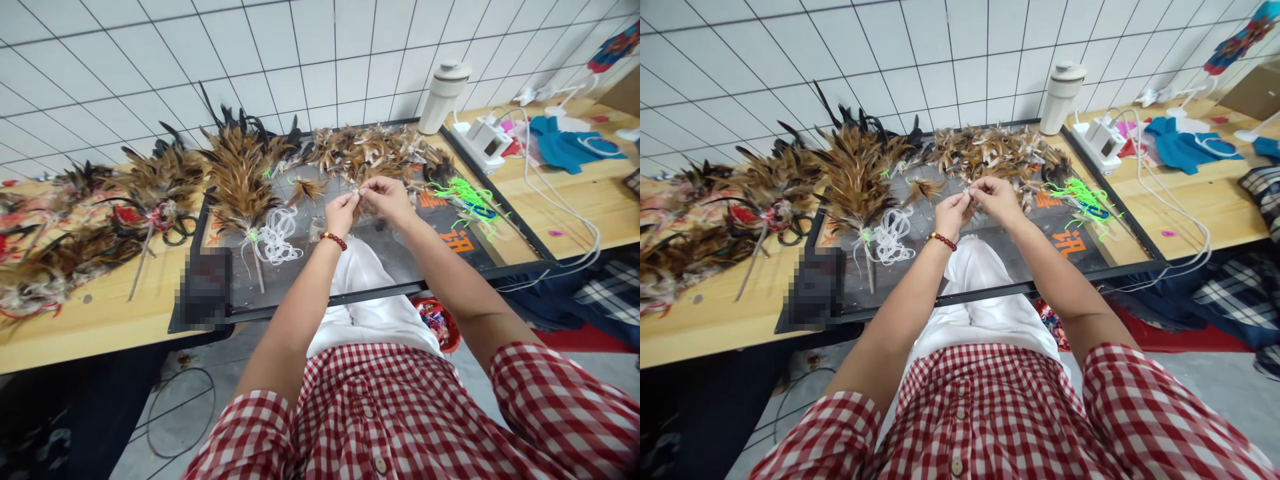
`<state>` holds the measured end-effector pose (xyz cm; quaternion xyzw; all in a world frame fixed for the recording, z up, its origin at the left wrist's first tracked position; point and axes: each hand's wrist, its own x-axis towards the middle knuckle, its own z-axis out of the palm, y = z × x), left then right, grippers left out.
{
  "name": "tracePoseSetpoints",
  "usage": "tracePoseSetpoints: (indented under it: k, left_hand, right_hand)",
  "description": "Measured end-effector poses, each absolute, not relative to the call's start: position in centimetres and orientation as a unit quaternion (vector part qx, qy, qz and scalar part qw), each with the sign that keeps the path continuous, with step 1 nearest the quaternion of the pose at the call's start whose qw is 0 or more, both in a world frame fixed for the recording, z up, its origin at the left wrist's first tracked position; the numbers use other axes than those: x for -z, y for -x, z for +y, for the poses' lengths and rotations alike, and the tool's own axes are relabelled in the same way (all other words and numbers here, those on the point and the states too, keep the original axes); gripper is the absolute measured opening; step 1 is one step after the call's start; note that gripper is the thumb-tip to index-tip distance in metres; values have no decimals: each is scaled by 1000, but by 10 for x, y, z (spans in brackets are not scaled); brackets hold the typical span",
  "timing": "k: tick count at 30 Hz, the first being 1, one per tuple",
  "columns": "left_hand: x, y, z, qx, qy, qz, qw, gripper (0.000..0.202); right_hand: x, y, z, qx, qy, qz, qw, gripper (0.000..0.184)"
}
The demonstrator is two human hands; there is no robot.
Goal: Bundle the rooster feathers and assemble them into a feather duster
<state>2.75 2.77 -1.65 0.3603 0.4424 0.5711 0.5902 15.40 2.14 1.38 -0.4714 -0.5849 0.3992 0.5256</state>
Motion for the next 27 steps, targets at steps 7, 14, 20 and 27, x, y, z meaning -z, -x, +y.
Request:
tracePoseSetpoints:
  k: [7, 14, 20, 27]
  left_hand:
    - [1, -24, 19, -494, -385, 411, 662, 26]
    - [-3, -21, 17, -449, -391, 377, 710, 30]
    - [-4, -22, 15, -465, -364, 372, 716, 26]
    - [-17, -9, 25, -587, -194, 390, 683, 28]
  right_hand:
    - [-9, -163, 28, -363, 483, -568, 559, 39]
    - [-11, -163, 23, -433, 447, -600, 503, 44]
    - [-13, -177, 32, -344, 491, -637, 485, 22]
    - [-36, -212, 85, 31, 611, -752, 245, 28]
